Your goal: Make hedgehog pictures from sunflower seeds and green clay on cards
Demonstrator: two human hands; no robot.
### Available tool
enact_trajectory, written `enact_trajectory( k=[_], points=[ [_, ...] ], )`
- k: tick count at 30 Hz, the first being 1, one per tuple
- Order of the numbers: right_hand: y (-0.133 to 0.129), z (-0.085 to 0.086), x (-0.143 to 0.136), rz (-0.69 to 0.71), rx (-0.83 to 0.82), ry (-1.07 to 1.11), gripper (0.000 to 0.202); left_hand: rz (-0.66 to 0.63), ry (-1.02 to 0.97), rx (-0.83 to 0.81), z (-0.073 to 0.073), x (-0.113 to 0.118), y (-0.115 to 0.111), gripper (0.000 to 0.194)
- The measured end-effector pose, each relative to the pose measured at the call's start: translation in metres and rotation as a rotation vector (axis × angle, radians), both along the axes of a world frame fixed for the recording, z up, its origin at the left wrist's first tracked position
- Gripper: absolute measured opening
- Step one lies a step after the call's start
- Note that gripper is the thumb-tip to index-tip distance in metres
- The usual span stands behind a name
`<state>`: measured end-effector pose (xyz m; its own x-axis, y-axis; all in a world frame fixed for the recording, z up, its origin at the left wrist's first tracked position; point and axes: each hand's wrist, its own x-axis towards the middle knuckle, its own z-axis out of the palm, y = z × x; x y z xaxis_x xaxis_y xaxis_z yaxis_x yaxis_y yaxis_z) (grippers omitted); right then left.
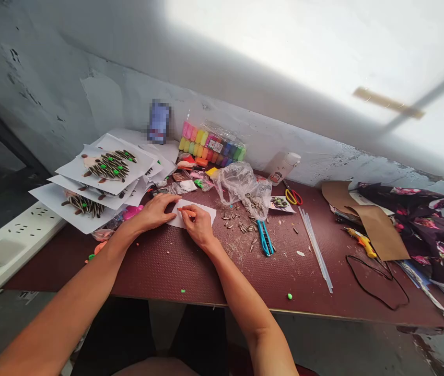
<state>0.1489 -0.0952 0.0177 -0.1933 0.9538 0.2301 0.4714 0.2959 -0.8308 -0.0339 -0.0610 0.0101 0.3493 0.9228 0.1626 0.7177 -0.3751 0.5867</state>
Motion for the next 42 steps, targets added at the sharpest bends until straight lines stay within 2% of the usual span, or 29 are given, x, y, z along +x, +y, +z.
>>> enact_trajectory(
  k=[10, 19, 42],
  points=[
    [0.0013, -0.0027, 0.0011, 0.009, 0.004, -0.005, 0.025, -0.001, -0.005, 0.017, -0.0024, -0.0002, 0.0010, 0.054],
    [0.0026, -0.0037, 0.0015, 0.034, 0.040, -0.016, 0.026, 0.000, 0.033, -0.014, 0.0037, 0.0013, -0.0010, 0.056],
    [0.0027, 0.0000, 0.0058, 0.061, 0.047, -0.083, 0.022, -0.002, 0.024, 0.008, 0.0000, 0.0002, 0.0009, 0.053]
  ],
)
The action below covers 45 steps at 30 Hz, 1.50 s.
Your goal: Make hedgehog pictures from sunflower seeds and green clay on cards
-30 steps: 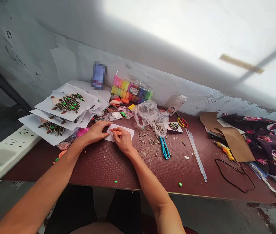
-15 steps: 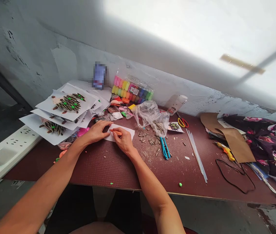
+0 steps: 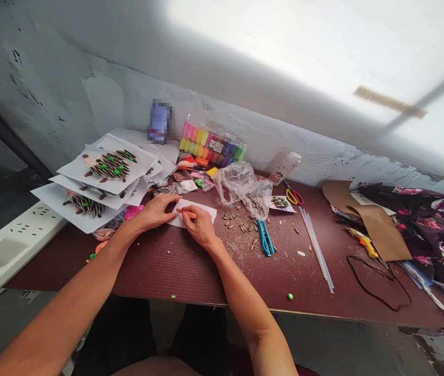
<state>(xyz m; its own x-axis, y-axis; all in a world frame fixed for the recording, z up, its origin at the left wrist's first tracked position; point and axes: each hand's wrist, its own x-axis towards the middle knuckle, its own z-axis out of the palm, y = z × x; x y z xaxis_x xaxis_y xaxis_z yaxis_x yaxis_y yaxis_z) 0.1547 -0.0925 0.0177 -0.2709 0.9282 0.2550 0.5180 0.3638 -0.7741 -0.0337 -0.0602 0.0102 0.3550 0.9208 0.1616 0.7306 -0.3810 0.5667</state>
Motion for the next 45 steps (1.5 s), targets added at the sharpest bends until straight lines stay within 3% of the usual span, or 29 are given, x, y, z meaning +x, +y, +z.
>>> enact_trajectory(
  k=[45],
  points=[
    [-0.017, 0.014, 0.022, -0.073, -0.088, 0.005, 0.024, 0.003, 0.025, -0.020, -0.004, -0.003, 0.003, 0.056]
  ],
)
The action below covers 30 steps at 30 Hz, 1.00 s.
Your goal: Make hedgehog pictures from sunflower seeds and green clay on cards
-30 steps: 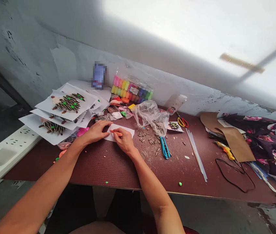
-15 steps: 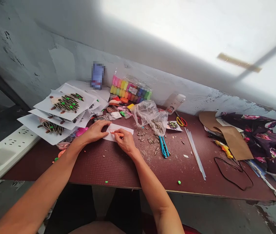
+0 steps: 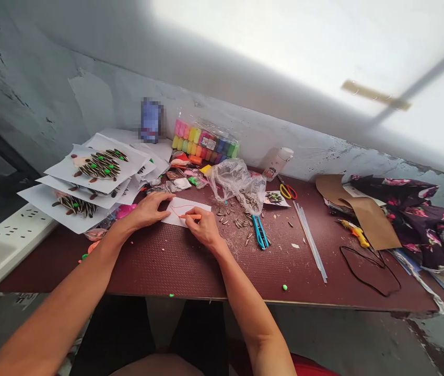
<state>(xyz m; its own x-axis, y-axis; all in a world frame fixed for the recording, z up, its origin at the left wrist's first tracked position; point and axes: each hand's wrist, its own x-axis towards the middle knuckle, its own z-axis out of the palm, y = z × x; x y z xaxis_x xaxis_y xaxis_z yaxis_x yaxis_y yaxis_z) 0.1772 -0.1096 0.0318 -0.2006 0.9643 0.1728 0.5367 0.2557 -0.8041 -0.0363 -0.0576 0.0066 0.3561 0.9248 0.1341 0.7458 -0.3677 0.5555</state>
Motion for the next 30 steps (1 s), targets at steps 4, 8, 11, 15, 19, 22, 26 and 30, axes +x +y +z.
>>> enact_trajectory(
  k=[4, 8, 11, 15, 19, 22, 26, 30],
  points=[
    [-0.002, 0.001, 0.006, -0.022, -0.006, -0.006, 0.024, -0.004, -0.001, -0.003, 0.001, -0.001, -0.001, 0.056],
    [-0.003, 0.002, 0.012, -0.036, -0.007, -0.013, 0.026, -0.009, -0.003, -0.001, 0.001, -0.002, -0.001, 0.055],
    [-0.003, 0.002, 0.017, -0.048, -0.025, 0.004, 0.027, -0.017, 0.000, 0.016, 0.000, -0.002, -0.001, 0.055],
    [-0.004, 0.002, 0.024, -0.097, -0.076, 0.052, 0.026, -0.017, 0.003, 0.023, -0.002, -0.003, 0.000, 0.056],
    [-0.004, 0.003, 0.032, -0.139, -0.095, 0.067, 0.027, -0.012, -0.002, 0.023, -0.003, -0.003, 0.000, 0.057],
    [-0.002, 0.003, 0.036, -0.186, -0.068, 0.037, 0.027, -0.008, 0.002, 0.023, -0.003, -0.004, 0.000, 0.058],
    [0.001, 0.001, 0.040, -0.226, -0.041, 0.011, 0.027, -0.008, 0.012, 0.020, -0.003, -0.004, 0.001, 0.058],
    [0.002, 0.000, 0.041, -0.245, -0.030, 0.029, 0.028, -0.009, 0.012, 0.020, -0.002, -0.003, 0.000, 0.056]
  ],
)
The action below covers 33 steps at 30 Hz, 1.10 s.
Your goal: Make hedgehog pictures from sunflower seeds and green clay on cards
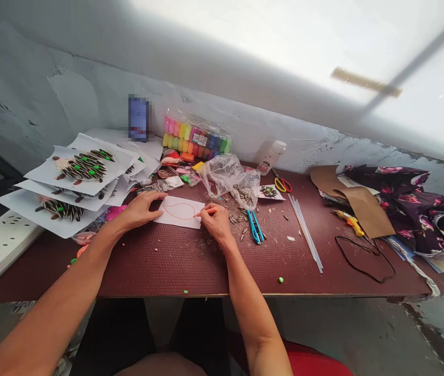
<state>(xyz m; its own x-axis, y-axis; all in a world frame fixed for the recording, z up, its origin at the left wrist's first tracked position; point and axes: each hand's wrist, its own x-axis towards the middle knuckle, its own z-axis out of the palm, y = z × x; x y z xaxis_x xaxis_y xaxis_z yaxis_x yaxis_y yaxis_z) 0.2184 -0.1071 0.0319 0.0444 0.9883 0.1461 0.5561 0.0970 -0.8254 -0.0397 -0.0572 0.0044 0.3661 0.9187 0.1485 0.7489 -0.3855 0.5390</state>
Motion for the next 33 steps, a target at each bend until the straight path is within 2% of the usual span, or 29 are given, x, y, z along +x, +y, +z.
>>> enact_trajectory(
  k=[33],
  points=[
    [-0.0034, 0.0071, -0.0020, -0.022, 0.034, -0.035, 0.024, -0.008, 0.022, 0.008, 0.0005, 0.0004, -0.0015, 0.057]
  ],
)
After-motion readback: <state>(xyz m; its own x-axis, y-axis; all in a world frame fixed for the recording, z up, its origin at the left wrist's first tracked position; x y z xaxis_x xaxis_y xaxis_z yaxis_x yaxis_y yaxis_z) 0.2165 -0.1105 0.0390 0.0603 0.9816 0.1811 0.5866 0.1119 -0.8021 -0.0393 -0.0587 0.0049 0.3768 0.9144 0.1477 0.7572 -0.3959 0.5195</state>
